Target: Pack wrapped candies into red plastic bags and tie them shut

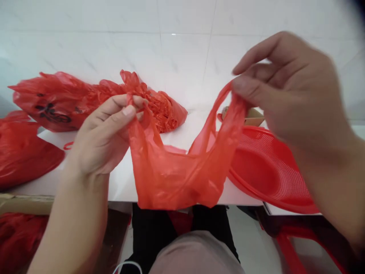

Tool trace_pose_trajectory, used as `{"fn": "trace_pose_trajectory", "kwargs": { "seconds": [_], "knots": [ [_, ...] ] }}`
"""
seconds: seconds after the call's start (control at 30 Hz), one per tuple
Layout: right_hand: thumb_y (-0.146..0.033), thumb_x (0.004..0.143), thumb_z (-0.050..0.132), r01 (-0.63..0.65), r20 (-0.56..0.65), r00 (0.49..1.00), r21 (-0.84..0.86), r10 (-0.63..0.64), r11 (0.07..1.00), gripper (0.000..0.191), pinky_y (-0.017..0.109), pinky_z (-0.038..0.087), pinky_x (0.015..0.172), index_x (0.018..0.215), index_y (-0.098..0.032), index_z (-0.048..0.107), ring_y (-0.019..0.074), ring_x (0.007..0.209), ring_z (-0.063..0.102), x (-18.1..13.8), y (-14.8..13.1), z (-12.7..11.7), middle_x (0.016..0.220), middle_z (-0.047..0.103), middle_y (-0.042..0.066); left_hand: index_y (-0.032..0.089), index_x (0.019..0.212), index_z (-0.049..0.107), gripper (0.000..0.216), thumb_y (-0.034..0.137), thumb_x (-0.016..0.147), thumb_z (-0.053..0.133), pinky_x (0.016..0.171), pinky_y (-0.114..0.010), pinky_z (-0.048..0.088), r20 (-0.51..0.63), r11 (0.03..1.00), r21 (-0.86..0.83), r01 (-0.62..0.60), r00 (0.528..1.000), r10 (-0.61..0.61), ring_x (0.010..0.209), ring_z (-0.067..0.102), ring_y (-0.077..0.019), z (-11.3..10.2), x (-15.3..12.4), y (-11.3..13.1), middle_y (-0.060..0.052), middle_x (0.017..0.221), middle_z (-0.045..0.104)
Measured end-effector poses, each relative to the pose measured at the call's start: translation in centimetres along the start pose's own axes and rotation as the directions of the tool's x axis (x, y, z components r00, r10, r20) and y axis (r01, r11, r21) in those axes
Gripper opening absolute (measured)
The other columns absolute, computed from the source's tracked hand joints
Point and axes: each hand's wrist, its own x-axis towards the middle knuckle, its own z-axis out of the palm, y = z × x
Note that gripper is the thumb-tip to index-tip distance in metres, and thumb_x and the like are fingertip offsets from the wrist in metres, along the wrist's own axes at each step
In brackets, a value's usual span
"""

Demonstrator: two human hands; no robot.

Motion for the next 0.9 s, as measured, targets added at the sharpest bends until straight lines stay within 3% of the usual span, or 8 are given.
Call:
{"fn": "trace_pose_trajectory", "kwargs": {
  "seconds": [0.1, 0.23, 0.3, 0.4, 0.53, 0.7, 0.8, 0.9],
  "knots": [
    [-0.012, 0.089, 0.058, 0.043, 0.16, 0.986, 0.031, -0.048, 0.999, 0.012, 0.022, 0.04, 0.052, 0.097, -0.02, 0.058, 0.0072, 0.053, 0.051, 1.2, -0.5, 0.8, 0.061, 0.055, -0.006, 0.023, 0.118, 0.061, 0.033, 0.027, 0.085, 0.067, 0.082, -0.034, 0.055, 0.21, 0.997, 0.002, 0.072, 0.975, -0.071, 0.095, 0.066, -0.0202, -0.3, 1.1, -0.2, -0.005, 0.107, 0.068],
    [-0.013, 0.09, 0.055, 0.103, 0.232, 0.964, 0.116, -0.127, 0.988, 0.008, 0.022, 0.038, 0.054, 0.095, -0.019, 0.056, 0.0074, 0.056, 0.049, 2.8, -1.0, 2.9, 0.059, 0.05, -0.007, 0.033, 0.143, 0.036, 0.069, 0.035, 0.083, 0.069, 0.069, -0.033, 0.055, 0.46, 0.939, 0.32, 0.127, 0.846, -0.271, 0.069, 0.065, -0.017, 0.5, 1.8, -0.4, 0.001, 0.078, 0.065],
    [-0.013, 0.09, 0.055, 0.133, 0.319, 0.93, 0.165, -0.181, 0.977, 0.008, 0.022, 0.038, 0.056, 0.096, -0.02, 0.056, 0.0075, 0.057, 0.048, 3.3, -1.1, 4.1, 0.061, 0.05, -0.007, 0.029, 0.132, 0.05, 0.055, 0.035, 0.081, 0.07, 0.062, -0.029, 0.053, 0.461, 0.849, 0.512, 0.128, 0.793, -0.398, 0.066, 0.062, -0.0163, 1.3, 2.1, -0.6, 0.002, 0.073, 0.061],
    [-0.014, 0.09, 0.052, 0.175, 0.374, 0.889, 0.254, -0.264, 0.951, 0.01, 0.023, 0.043, 0.064, 0.099, -0.019, 0.056, 0.0081, 0.067, 0.053, 3.5, -0.7, 5.6, 0.072, 0.057, -0.005, 0.022, 0.105, 0.065, 0.029, 0.042, 0.084, 0.064, 0.06, -0.028, 0.051, 0.356, 0.756, 0.631, 0.174, 0.801, -0.481, 0.069, 0.06, -0.0165, 2.4, 2.5, -1.5, -0.001, 0.078, 0.06],
    [-0.013, 0.087, 0.05, 0.15, 0.259, 0.944, 0.214, -0.204, 0.965, 0.025, 0.026, 0.046, 0.074, 0.11, -0.019, 0.055, 0.0107, 0.085, 0.058, 2.9, 2.3, 6.7, 0.096, 0.062, 0.0, 0.019, 0.092, 0.064, 0.034, 0.051, 0.088, 0.055, 0.054, -0.022, 0.046, 0.213, 0.779, 0.54, 0.318, 0.844, -0.492, 0.054, 0.042, -0.0081, 2.2, 3.3, -3.3, 0.003, 0.068, 0.047],
    [-0.013, 0.082, 0.05, -0.012, 0.284, 0.958, 0.19, -0.043, 0.982, 0.021, 0.026, 0.046, 0.069, 0.102, -0.019, 0.055, 0.0106, 0.076, 0.057, 1.9, 6.7, 8.0, 0.084, 0.061, -0.001, 0.018, 0.087, 0.059, 0.036, 0.052, 0.092, 0.048, 0.045, -0.016, 0.029, 0.31, 0.807, 0.384, 0.449, 0.761, -0.57, 0.045, 0.018, -0.0055, 1.1, 3.5, -5.1, 0.01, 0.054, 0.02],
    [-0.015, 0.083, 0.05, -0.069, 0.165, 0.986, 0.232, 0.031, 0.97, 0.015, 0.025, 0.045, 0.067, 0.097, -0.019, 0.054, 0.0094, 0.071, 0.054, 1.3, 7.2, 8.4, 0.08, 0.057, -0.002, 0.019, 0.087, 0.053, 0.032, 0.049, 0.095, 0.043, 0.044, -0.016, 0.026, 0.336, 0.816, 0.333, 0.472, 0.749, -0.57, 0.044, 0.02, -0.0061, 0.8, 3.2, -5.4, 0.009, 0.051, 0.026],
    [-0.016, 0.082, 0.051, -0.066, 0.127, 0.991, 0.197, 0.041, 0.978, 0.023, 0.026, 0.047, 0.072, 0.105, -0.021, 0.055, 0.0113, 0.083, 0.058, 0.8, 6.9, 8.8, 0.093, 0.06, 0.0, 0.019, 0.085, 0.049, 0.029, 0.044, 0.097, 0.041, 0.042, -0.016, 0.023, 0.339, 0.821, 0.315, 0.477, 0.751, -0.567, 0.042, 0.02, -0.0057, 0.6, 3.1, -5.2, 0.009, 0.049, 0.027]
  ]
}}
